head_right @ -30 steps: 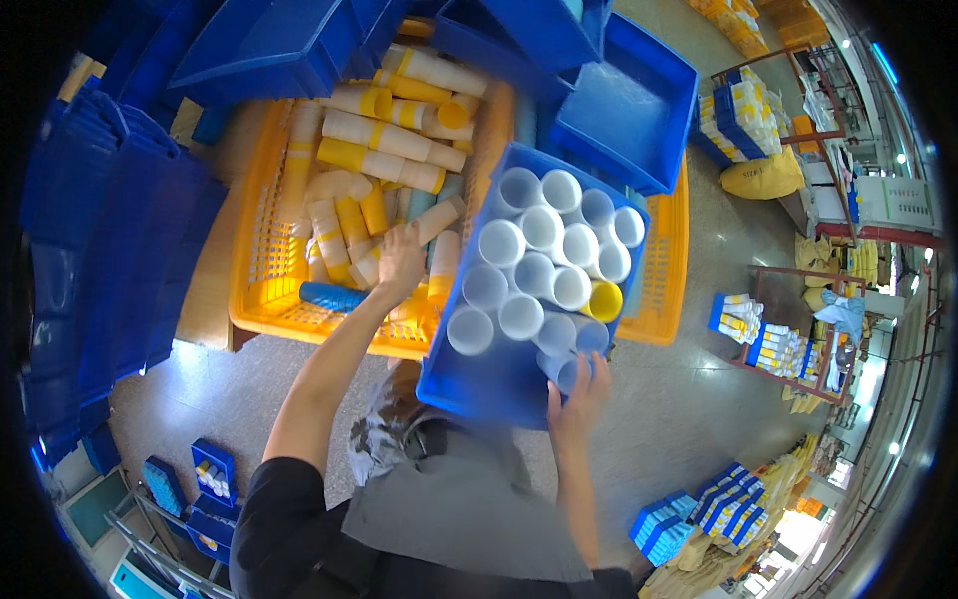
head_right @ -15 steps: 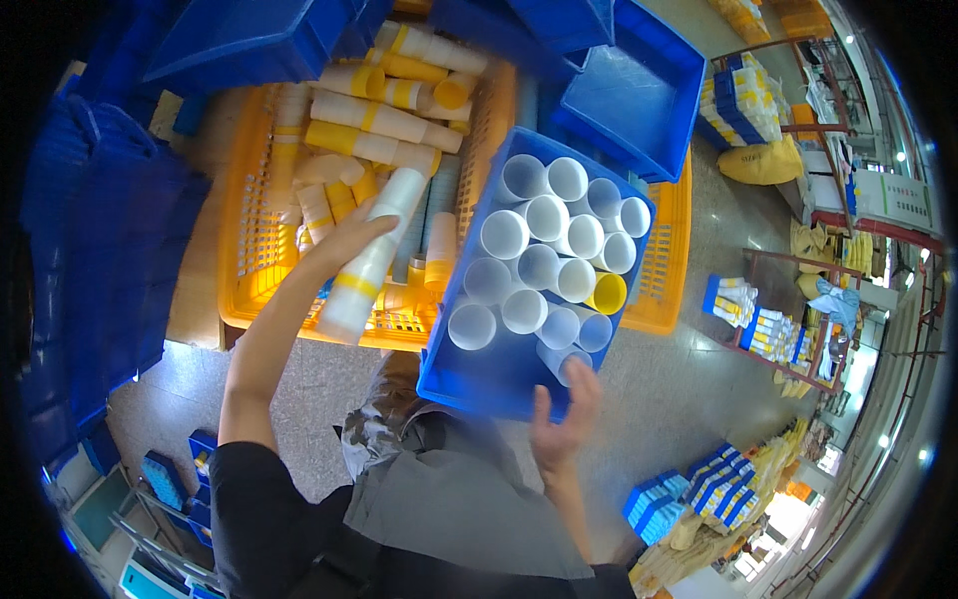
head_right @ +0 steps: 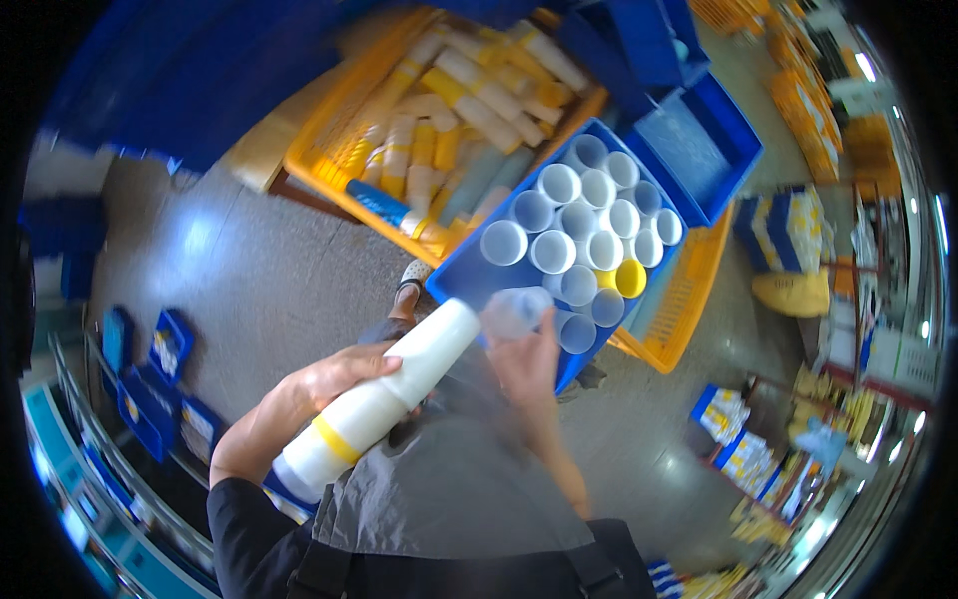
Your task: The person fills yellow and white plastic containers from a stack into a blue tray, then carries the tray to a machine and places it on a conveyor belt. The person repeats this process multiple times, filling and transporting trays of containers.
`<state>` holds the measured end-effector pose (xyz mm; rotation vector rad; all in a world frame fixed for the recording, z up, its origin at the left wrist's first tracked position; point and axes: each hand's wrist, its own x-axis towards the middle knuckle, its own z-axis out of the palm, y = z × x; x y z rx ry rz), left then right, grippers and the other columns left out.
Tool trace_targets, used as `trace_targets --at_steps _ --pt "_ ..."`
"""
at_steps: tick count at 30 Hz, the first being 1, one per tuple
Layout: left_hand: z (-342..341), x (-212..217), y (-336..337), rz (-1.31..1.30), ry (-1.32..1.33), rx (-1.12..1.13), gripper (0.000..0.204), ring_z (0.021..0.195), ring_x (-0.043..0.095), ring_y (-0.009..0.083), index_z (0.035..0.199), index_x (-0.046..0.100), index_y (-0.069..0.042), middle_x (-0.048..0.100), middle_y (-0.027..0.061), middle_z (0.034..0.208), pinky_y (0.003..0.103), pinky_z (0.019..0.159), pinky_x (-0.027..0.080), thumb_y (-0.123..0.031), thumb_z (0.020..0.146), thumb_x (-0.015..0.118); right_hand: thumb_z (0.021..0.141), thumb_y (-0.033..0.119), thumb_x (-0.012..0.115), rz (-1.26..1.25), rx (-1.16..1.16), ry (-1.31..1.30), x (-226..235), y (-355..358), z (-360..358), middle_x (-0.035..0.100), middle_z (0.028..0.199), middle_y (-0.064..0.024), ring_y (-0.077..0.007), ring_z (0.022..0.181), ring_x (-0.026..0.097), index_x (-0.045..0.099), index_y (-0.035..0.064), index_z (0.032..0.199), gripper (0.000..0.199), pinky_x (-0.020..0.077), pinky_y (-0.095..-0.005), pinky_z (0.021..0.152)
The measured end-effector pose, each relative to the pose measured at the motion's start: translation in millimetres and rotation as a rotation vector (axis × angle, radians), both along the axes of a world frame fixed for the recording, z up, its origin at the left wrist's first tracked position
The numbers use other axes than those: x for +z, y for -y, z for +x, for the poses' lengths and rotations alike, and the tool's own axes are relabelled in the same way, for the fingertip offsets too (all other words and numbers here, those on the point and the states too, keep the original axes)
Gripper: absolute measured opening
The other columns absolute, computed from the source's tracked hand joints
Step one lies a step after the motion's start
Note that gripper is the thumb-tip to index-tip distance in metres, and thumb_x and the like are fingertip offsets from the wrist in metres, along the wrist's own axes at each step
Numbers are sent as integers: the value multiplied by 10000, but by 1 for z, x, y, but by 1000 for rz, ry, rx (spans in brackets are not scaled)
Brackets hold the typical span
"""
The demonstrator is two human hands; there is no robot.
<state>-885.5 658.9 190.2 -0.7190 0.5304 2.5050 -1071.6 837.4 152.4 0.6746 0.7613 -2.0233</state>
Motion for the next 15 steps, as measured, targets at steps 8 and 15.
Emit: trace_targets --at_steps 8,15 --pt "19 -16 -62 46 -27 90 648 887 718 285 1311 454 34 656 202 1078 405 767 632 -438 938 694 1032 409 512 -39 852 -427 23 -27 26 543 1379 -164 -296 1309 508 422 -8 1420 577 364 -450 1129" --pt "13 -9 -53 -228 -6 -15 742 866 717 223 1338 450 15 668 187 1059 357 740 630 -513 893 723 1047 448 477 -60 527 -311 -25 -8 16 622 1201 -132 -270 1174 576 513 -6 1311 526 451 -459 1026"
